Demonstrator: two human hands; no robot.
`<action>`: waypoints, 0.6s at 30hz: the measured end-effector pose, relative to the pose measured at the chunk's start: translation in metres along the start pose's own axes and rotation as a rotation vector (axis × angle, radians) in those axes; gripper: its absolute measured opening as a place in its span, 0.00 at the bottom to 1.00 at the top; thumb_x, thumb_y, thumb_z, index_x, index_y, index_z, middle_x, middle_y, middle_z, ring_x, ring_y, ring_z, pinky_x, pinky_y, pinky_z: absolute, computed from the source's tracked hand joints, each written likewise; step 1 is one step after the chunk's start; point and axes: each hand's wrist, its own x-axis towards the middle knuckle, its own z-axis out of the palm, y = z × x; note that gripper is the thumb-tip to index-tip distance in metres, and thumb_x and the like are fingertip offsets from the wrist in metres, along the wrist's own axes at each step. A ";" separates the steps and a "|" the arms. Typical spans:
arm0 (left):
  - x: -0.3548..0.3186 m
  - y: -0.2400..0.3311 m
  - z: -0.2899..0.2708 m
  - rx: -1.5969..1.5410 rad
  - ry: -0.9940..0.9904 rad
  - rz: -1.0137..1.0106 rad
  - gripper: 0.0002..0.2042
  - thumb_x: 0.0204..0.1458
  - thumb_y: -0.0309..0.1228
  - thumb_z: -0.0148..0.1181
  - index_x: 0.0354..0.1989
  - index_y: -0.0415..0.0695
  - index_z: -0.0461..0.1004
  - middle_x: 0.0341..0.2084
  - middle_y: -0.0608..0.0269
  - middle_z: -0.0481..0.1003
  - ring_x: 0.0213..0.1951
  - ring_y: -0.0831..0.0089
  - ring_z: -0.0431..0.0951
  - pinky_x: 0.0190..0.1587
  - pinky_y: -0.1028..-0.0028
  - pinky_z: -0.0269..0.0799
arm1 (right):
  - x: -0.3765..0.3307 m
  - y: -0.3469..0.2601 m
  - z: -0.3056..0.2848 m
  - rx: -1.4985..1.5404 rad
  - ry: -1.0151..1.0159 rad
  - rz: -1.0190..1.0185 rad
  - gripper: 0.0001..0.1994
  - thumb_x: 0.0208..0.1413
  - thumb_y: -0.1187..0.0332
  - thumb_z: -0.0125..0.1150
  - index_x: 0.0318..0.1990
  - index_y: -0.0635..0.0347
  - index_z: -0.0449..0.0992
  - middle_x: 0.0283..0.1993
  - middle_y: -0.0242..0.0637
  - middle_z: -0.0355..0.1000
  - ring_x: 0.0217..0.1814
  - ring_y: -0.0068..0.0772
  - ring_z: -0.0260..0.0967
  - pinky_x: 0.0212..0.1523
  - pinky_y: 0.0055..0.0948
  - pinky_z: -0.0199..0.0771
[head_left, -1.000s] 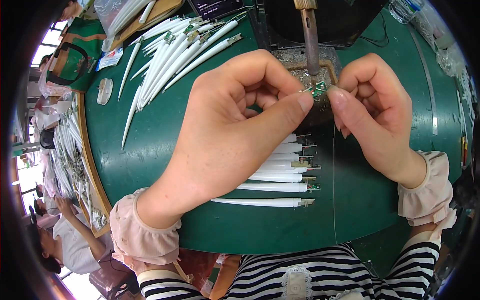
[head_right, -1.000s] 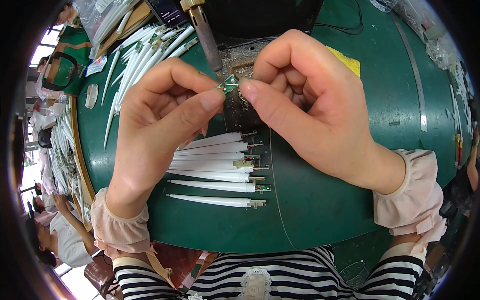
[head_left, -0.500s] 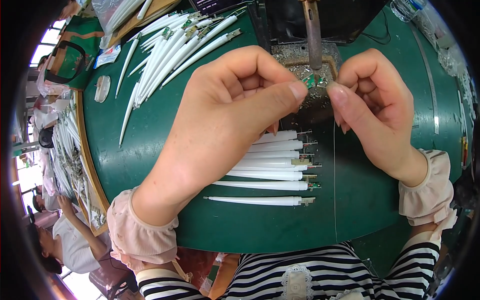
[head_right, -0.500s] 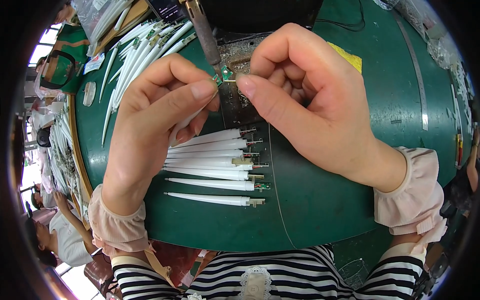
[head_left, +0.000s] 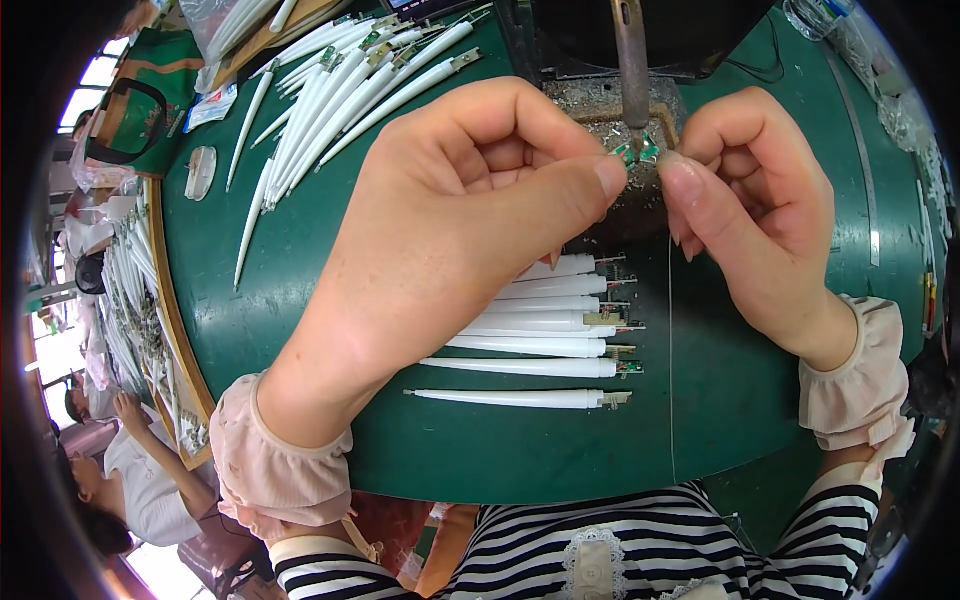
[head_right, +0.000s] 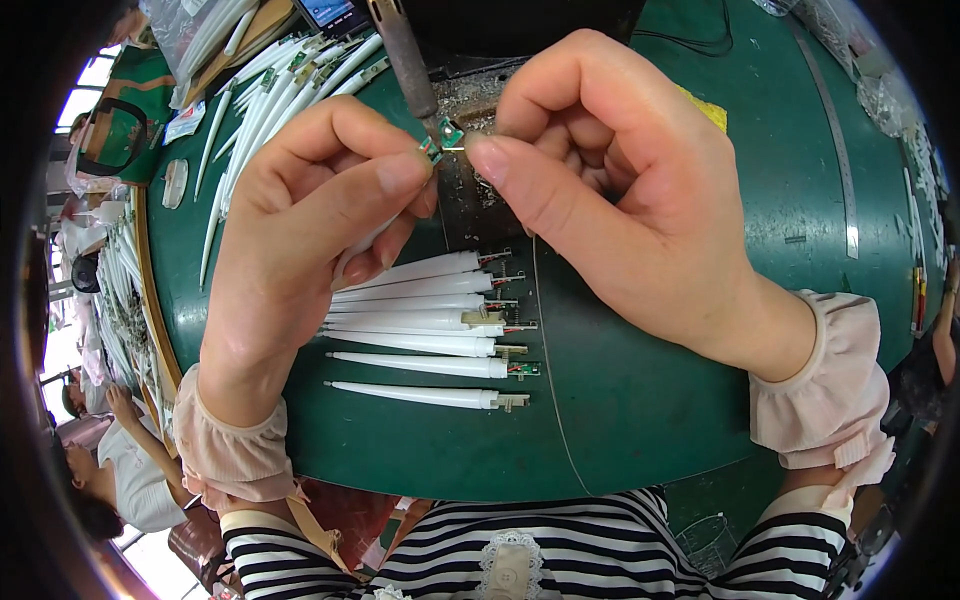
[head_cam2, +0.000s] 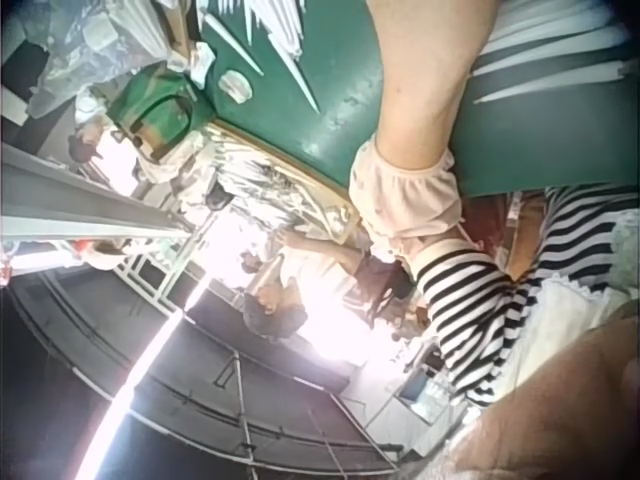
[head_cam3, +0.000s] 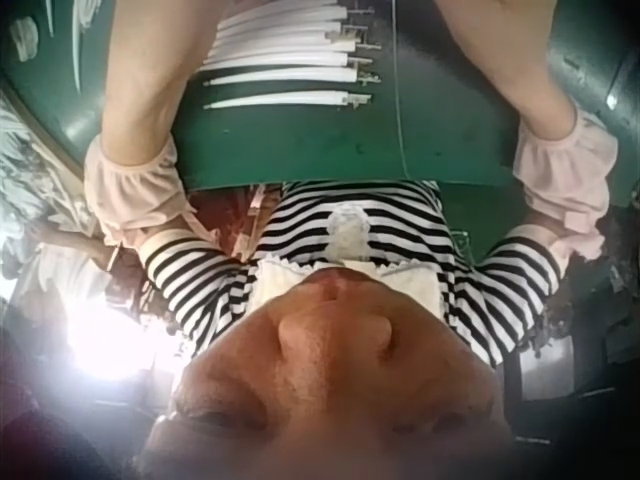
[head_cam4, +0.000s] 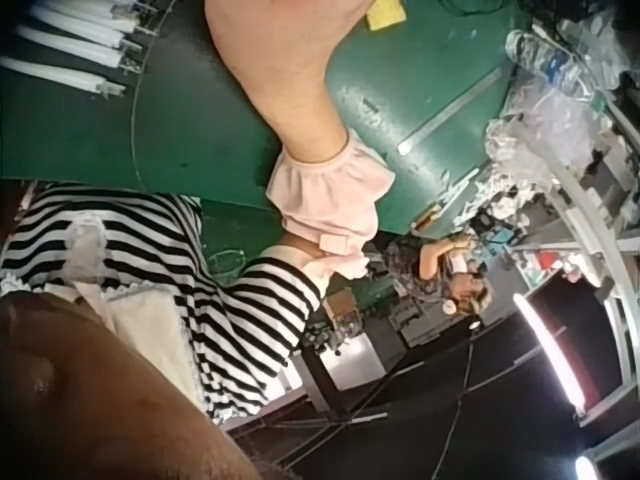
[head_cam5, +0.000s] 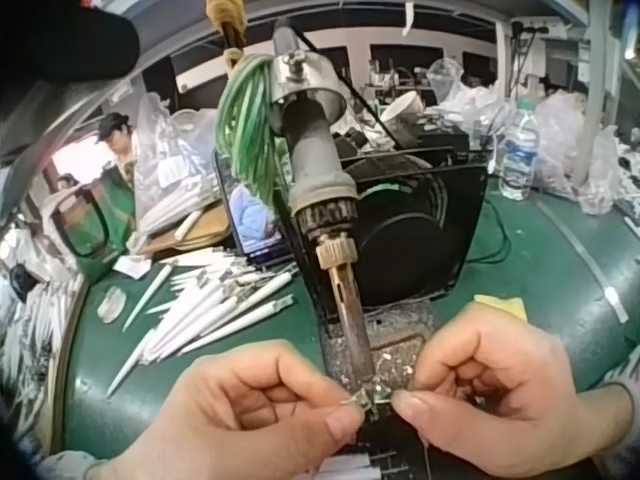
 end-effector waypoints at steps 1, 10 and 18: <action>0.000 0.000 0.000 0.001 0.003 0.004 0.04 0.49 0.27 0.53 0.28 0.41 0.68 0.21 0.65 0.71 0.16 0.85 0.62 0.16 0.86 0.51 | 0.000 0.000 0.001 0.017 0.014 0.002 0.05 0.54 0.73 0.49 0.33 0.63 0.61 0.22 0.28 0.62 0.19 0.11 0.58 0.17 0.10 0.57; -0.001 -0.002 -0.003 0.016 -0.003 -0.035 0.03 0.48 0.27 0.54 0.27 0.41 0.68 0.20 0.66 0.70 0.16 0.86 0.63 0.16 0.87 0.52 | -0.003 0.004 0.001 0.034 0.049 0.057 0.07 0.57 0.67 0.45 0.33 0.60 0.58 0.18 0.28 0.62 0.15 0.10 0.52 0.14 0.10 0.48; -0.007 0.000 0.000 0.025 -0.036 -0.079 0.03 0.46 0.22 0.56 0.28 0.39 0.68 0.20 0.68 0.70 0.18 0.89 0.64 0.18 0.88 0.55 | -0.006 0.011 -0.001 0.088 0.037 0.048 0.07 0.58 0.68 0.44 0.33 0.61 0.57 0.18 0.28 0.60 0.15 0.11 0.51 0.14 0.10 0.49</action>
